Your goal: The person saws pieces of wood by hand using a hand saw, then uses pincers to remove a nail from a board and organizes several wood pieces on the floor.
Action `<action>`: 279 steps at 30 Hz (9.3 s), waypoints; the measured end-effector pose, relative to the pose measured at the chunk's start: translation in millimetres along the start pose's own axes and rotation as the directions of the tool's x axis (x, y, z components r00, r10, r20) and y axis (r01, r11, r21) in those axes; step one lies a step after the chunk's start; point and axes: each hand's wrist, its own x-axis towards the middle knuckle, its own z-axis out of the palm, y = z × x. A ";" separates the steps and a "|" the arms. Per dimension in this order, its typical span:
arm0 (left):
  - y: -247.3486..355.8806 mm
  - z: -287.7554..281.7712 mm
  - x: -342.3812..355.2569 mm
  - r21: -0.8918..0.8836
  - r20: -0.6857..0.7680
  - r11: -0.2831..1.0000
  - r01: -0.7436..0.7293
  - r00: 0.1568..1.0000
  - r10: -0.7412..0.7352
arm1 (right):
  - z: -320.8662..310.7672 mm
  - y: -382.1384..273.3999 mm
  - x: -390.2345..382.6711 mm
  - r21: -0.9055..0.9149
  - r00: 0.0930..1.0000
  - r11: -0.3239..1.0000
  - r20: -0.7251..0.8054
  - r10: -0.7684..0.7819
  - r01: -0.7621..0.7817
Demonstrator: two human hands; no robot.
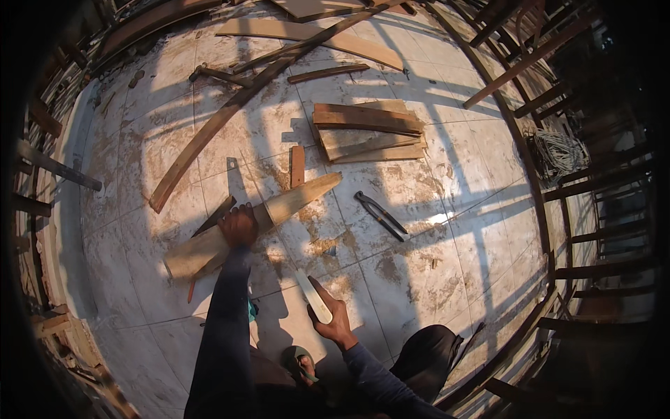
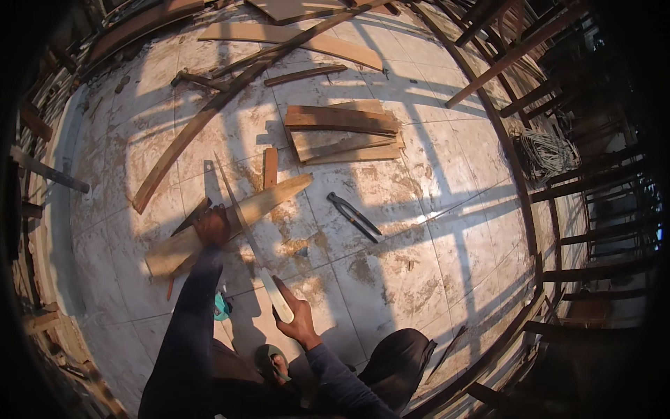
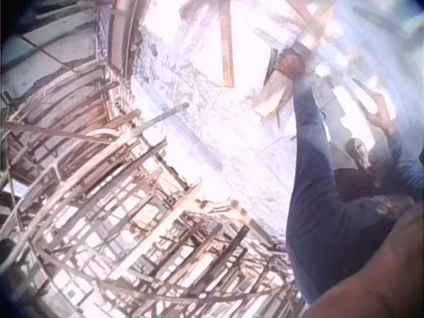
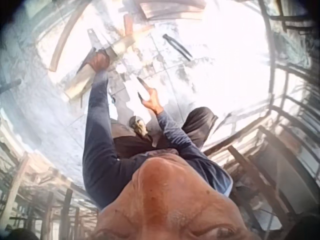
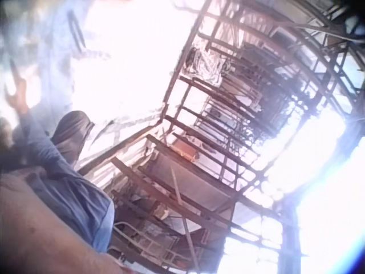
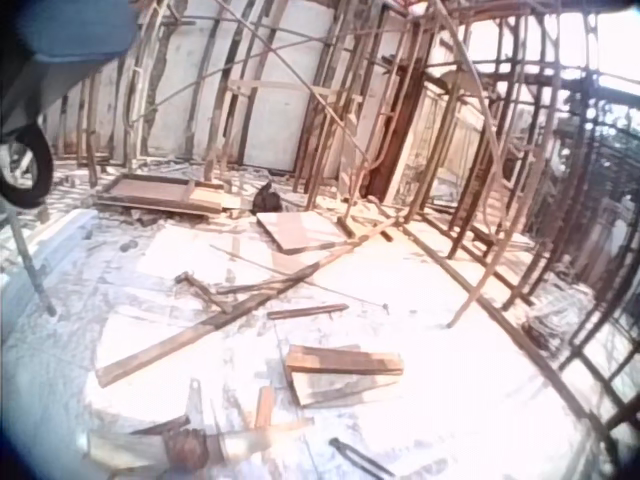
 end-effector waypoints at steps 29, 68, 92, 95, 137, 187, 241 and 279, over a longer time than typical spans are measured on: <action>-0.8 -5.0 8.7 0.011 0.111 1.000 0.026 0.993 -0.027 | -10.4 33.2 -52.8 0.002 0.941 0.941 0.009 0.338 -0.338; -0.5 -5.1 16.5 -0.060 0.183 0.994 0.088 0.980 -0.076 | -33.2 -4.1 -39.5 -0.015 0.965 0.966 0.035 0.259 -0.258; -0.9 -0.4 10.8 -0.066 0.118 0.993 0.093 0.989 -0.085 | -19.6 20.9 4.7 0.017 0.963 0.963 0.012 0.269 -0.269; -2.5 -3.9 14.7 -0.007 0.230 0.996 0.088 0.970 -0.084 | -46.7 -12.9 -58.0 0.100 0.988 0.983 0.004 0.153 -0.152; -1.0 -8.0 33.7 -0.044 0.226 0.998 0.053 0.973 -0.042 | -24.2 -51.9 17.7 -0.002 0.911 0.912 -0.050 0.409 -0.409; 7.1 -23.9 -2.3 -0.111 0.343 0.994 0.000 0.938 0.039 | -39.1 -9.6 -93.7 0.059 0.967 0.965 0.013 0.256 -0.256; 1.1 -9.0 5.3 0.005 0.236 0.999 0.038 0.971 -0.038 | -14.8 111.4 -59.2 -0.150 0.980 0.968 -0.026 0.198 -0.199; 138.6 -332.8 72.3 -0.962 0.117 0.270 0.028 0.941 0.318 | -38.2 -120.1 -8.9 0.615 0.998 0.788 0.012 -0.056 0.037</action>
